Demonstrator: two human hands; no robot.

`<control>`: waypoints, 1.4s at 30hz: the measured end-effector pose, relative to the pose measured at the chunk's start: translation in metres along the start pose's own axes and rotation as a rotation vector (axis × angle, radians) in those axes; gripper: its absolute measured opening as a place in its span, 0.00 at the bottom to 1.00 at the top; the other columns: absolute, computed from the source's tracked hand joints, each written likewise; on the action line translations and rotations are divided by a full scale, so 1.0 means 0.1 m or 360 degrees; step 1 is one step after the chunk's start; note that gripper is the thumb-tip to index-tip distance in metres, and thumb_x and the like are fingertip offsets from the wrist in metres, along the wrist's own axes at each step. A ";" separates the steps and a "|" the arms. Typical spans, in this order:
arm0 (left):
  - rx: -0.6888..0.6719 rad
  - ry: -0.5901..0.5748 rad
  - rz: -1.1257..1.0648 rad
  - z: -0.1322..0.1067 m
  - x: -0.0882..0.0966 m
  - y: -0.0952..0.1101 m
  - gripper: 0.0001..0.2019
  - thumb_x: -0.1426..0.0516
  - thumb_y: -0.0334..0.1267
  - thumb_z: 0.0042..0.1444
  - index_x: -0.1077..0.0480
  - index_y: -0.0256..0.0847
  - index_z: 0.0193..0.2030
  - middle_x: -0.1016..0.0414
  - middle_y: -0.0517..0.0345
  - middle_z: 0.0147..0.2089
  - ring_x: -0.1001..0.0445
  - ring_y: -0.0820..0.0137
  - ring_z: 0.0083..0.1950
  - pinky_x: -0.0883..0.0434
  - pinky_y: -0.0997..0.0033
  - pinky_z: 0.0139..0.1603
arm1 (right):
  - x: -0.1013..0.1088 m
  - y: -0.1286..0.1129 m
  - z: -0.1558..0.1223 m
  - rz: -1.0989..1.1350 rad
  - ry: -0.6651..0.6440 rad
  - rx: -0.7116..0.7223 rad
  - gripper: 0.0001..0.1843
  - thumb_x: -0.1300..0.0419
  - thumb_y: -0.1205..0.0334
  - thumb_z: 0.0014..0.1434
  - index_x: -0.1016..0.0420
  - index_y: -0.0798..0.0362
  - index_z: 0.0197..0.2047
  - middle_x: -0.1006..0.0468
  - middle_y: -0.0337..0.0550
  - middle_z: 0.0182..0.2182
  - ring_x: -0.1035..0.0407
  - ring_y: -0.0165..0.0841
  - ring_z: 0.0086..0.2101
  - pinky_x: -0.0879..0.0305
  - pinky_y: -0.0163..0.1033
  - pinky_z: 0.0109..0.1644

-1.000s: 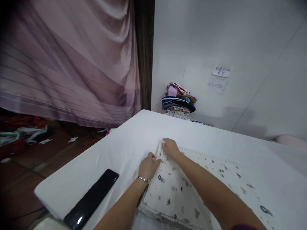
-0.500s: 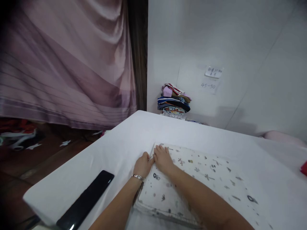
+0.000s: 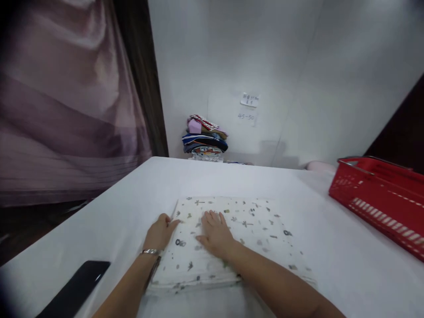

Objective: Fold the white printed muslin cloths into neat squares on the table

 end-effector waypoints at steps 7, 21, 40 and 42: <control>0.0019 -0.0042 0.0098 0.04 0.06 0.03 0.14 0.53 0.51 0.54 0.40 0.41 0.35 0.27 0.50 0.31 0.28 0.59 0.35 0.37 0.68 0.32 | 0.22 0.29 -0.19 0.0160 0.0068 -0.0055 0.34 0.57 0.43 0.61 0.52 0.53 0.65 0.58 0.48 0.64 0.67 0.40 0.63 0.69 0.54 0.63; -0.0168 -0.0149 0.0319 0.12 0.36 0.54 0.25 0.55 0.59 0.51 0.34 0.38 0.39 0.28 0.45 0.44 0.29 0.57 0.42 0.34 0.62 0.38 | 0.93 2.34 -1.44 0.1130 0.0647 -0.1534 0.17 0.48 0.63 0.57 0.34 0.61 0.49 0.25 0.52 0.37 0.29 0.31 0.29 0.31 0.36 0.30; -0.1256 -0.0356 -0.0231 -0.25 -1.45 2.87 0.17 0.48 0.36 0.53 0.35 0.39 0.50 0.37 0.49 0.57 0.41 0.62 0.59 0.46 0.61 0.60 | 0.91 2.38 -1.14 0.1422 0.0353 -0.1349 0.13 0.40 0.54 0.48 0.36 0.54 0.24 0.45 0.29 0.12 0.51 0.23 0.14 0.57 0.30 0.17; -0.1104 -0.0360 -0.0427 -0.21 -1.53 2.91 0.16 0.48 0.33 0.52 0.33 0.39 0.48 0.35 0.50 0.56 0.41 0.62 0.58 0.47 0.59 0.61 | 0.86 2.36 -1.13 0.1401 0.0479 -0.1255 0.13 0.41 0.54 0.48 0.37 0.54 0.24 0.44 0.29 0.14 0.49 0.23 0.17 0.53 0.30 0.19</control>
Point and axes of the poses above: each hand's wrist, its own z-axis towards the middle knuckle, its own x-axis out of the back of the hand, y = z × x, the point moved 2 cm from there along z, towards the middle knuckle
